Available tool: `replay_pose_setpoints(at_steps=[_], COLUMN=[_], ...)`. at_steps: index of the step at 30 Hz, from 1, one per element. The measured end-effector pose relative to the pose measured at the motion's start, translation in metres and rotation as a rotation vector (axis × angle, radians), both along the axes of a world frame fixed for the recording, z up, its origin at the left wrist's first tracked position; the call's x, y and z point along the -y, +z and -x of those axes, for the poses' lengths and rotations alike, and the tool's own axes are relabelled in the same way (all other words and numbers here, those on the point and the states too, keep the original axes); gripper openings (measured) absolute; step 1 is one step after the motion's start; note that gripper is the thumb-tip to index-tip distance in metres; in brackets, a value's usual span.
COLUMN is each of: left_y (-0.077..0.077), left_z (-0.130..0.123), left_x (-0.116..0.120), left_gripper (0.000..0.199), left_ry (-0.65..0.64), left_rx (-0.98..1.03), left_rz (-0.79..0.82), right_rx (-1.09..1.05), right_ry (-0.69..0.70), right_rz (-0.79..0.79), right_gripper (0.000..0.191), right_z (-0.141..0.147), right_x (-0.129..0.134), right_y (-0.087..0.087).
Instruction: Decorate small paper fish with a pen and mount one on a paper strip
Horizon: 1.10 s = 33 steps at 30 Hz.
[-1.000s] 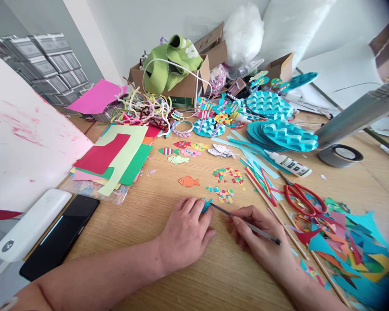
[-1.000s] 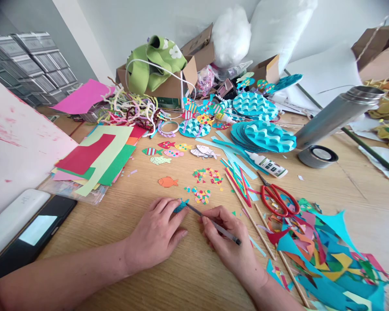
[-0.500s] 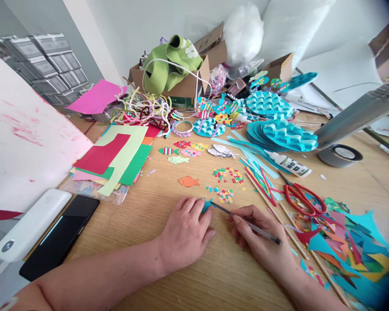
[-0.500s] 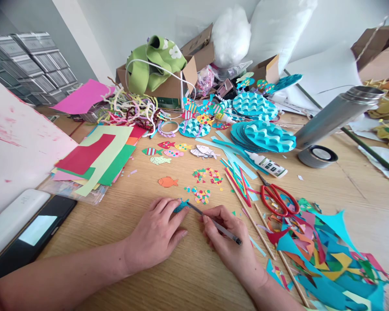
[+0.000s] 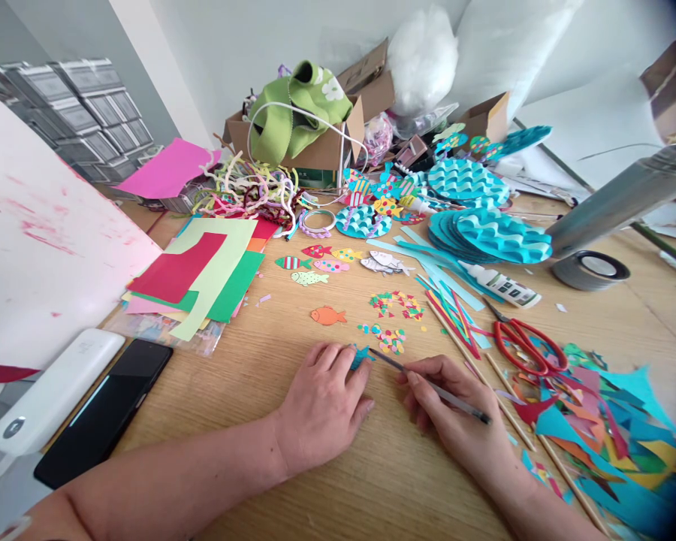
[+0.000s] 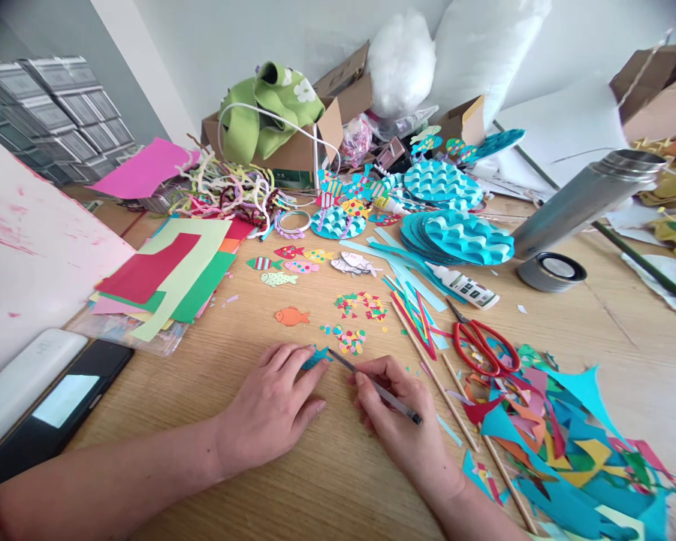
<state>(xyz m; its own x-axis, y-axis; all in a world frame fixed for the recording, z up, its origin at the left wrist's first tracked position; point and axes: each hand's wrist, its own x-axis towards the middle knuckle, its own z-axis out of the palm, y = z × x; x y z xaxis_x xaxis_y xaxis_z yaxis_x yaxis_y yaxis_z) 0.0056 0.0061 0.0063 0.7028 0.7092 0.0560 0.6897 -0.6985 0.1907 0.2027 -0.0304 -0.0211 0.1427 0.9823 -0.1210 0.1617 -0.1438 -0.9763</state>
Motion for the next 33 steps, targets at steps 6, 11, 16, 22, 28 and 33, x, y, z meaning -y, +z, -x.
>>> replay_pose_setpoints(at_steps=[6,11,16,22,28,33], left_y=[-0.0017,-0.0009,-0.0012,-0.0005,0.0001,-0.0009], left_z=[-0.0002,0.0000,0.0000,-0.0001,0.0001,0.0003], left_x=[-0.0005,0.0002,-0.0002,-0.0005,0.0006,0.0010], left_gripper=[0.041,0.041,0.041,0.041,0.040,0.040], left_ry=[-0.002,-0.002,-0.004,-0.001,-0.002,0.001], left_rx=[0.006,0.007,0.009,0.009,0.009,0.010], left_rz=[-0.009,-0.007,-0.008,-0.004,-0.007,-0.013], right_rx=[-0.009,-0.014,-0.024,-0.027,-0.016,-0.012], right_ry=[-0.002,0.016,0.059,0.083,0.094,0.093], right_rz=[0.002,-0.012,0.005,0.031,0.040,0.031], right_gripper=[0.030,0.030,0.029,0.031,0.031,0.030], right_z=[-0.0004,-0.0006,-0.0011,-0.0015,-0.0013,-0.0010], right_x=[-0.0001,0.0004,0.0009,0.0018,0.0023,0.0010], right_y=[0.0007,0.0024,0.0022,0.0009,0.0006,0.0009])
